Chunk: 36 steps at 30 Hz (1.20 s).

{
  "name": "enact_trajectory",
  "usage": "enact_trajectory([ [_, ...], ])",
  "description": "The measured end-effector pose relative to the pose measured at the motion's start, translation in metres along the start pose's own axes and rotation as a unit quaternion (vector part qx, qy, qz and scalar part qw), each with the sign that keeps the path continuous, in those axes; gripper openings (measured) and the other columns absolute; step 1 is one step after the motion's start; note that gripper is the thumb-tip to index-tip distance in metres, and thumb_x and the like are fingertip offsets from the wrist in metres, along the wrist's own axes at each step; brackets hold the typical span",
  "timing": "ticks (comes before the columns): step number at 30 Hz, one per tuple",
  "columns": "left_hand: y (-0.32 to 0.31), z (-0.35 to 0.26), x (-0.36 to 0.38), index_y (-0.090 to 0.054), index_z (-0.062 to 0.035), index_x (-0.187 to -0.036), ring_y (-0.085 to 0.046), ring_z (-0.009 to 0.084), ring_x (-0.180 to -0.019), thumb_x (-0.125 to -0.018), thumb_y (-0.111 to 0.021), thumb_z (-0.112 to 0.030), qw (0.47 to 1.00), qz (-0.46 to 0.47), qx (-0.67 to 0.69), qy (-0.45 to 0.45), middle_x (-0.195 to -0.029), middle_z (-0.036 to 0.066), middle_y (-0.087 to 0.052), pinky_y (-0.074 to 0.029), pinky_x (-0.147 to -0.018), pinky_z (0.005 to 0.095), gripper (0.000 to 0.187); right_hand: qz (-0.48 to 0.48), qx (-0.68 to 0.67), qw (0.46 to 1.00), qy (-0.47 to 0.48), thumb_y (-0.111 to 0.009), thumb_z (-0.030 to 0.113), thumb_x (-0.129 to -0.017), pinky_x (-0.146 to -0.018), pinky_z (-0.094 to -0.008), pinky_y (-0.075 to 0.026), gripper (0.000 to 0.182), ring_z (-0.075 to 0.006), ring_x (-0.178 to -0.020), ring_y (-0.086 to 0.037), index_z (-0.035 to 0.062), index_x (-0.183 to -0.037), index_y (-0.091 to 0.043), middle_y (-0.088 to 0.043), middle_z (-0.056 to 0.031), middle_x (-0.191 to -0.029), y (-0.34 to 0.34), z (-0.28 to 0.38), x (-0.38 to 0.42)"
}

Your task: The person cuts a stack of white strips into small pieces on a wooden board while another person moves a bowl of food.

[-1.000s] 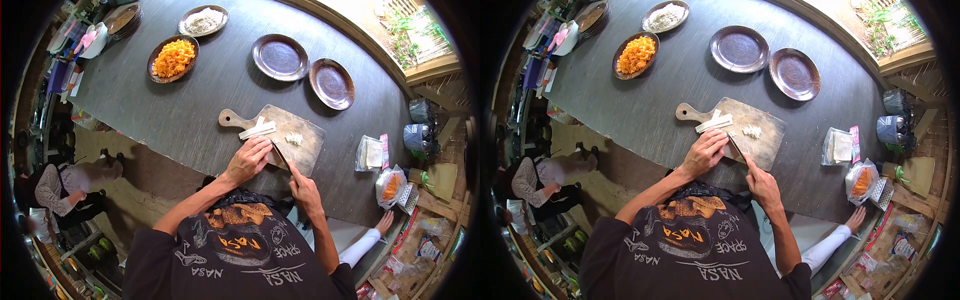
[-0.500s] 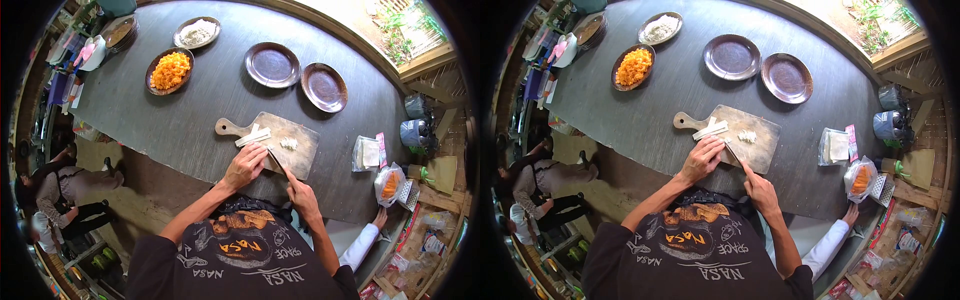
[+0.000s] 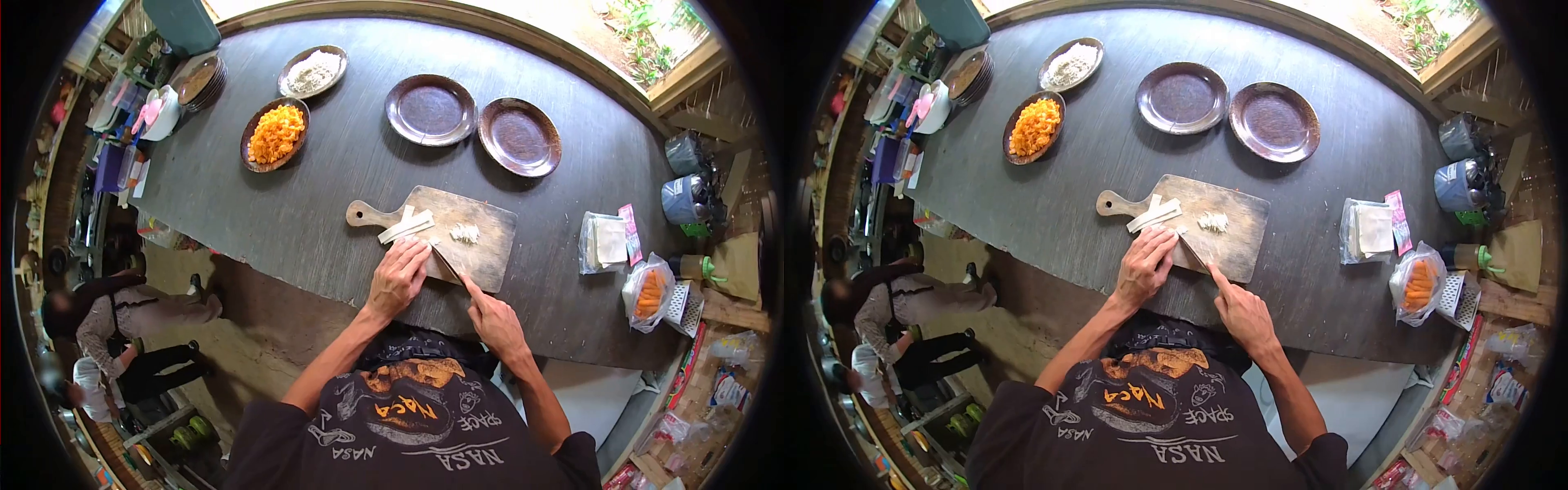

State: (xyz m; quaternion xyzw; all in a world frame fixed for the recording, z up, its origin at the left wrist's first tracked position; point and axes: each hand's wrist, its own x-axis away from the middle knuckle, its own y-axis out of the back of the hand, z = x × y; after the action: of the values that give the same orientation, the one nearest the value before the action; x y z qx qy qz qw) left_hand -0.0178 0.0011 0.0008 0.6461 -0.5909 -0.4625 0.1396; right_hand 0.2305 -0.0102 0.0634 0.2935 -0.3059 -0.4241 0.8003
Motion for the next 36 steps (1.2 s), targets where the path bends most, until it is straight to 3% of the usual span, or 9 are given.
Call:
enact_trajectory([
  [10, -0.001, 0.000, -0.001, -0.075, -0.0027, -0.117, -0.067, 0.0282, -0.125, -0.090, -0.074, -0.004, 0.999, -0.021, 0.023, 0.021, -0.125, 0.010, -0.075, -0.049, -0.114, 0.0448, 0.027, 0.003, -0.001, 1.000, 0.000, -0.058, 0.011, -0.098, -0.080, -0.0548, -0.057, 0.065, -0.0429, -0.088, -0.072, 0.0212, -0.161, -0.043, -0.073, -0.0242, -0.100, -0.003, 0.005, -0.014],
  [18, 0.000, -0.003, 0.000, -0.075, -0.0033, -0.121, -0.066, 0.0279, -0.127, -0.091, -0.073, -0.004, 0.999, -0.027, 0.001, 0.020, -0.126, 0.010, -0.074, -0.049, -0.115, 0.0443, 0.030, 0.024, 0.034, 0.999, 0.000, -0.059, 0.010, -0.097, -0.078, -0.0552, -0.056, 0.066, -0.0443, -0.084, -0.072, 0.0241, -0.160, -0.044, -0.073, -0.0240, -0.091, 0.011, 0.001, -0.007],
  [36, -0.004, -0.007, 0.005, -0.073, -0.0014, -0.123, -0.065, 0.0291, -0.129, -0.090, -0.074, -0.003, 0.999, -0.029, -0.014, 0.021, -0.129, 0.011, -0.073, -0.048, -0.116, 0.0451, 0.033, 0.023, 0.023, 0.999, 0.002, -0.060, 0.011, -0.098, -0.076, -0.0541, -0.055, 0.064, -0.0431, -0.085, -0.072, 0.0204, -0.160, -0.044, -0.072, -0.0242, -0.090, 0.006, 0.005, -0.014],
])
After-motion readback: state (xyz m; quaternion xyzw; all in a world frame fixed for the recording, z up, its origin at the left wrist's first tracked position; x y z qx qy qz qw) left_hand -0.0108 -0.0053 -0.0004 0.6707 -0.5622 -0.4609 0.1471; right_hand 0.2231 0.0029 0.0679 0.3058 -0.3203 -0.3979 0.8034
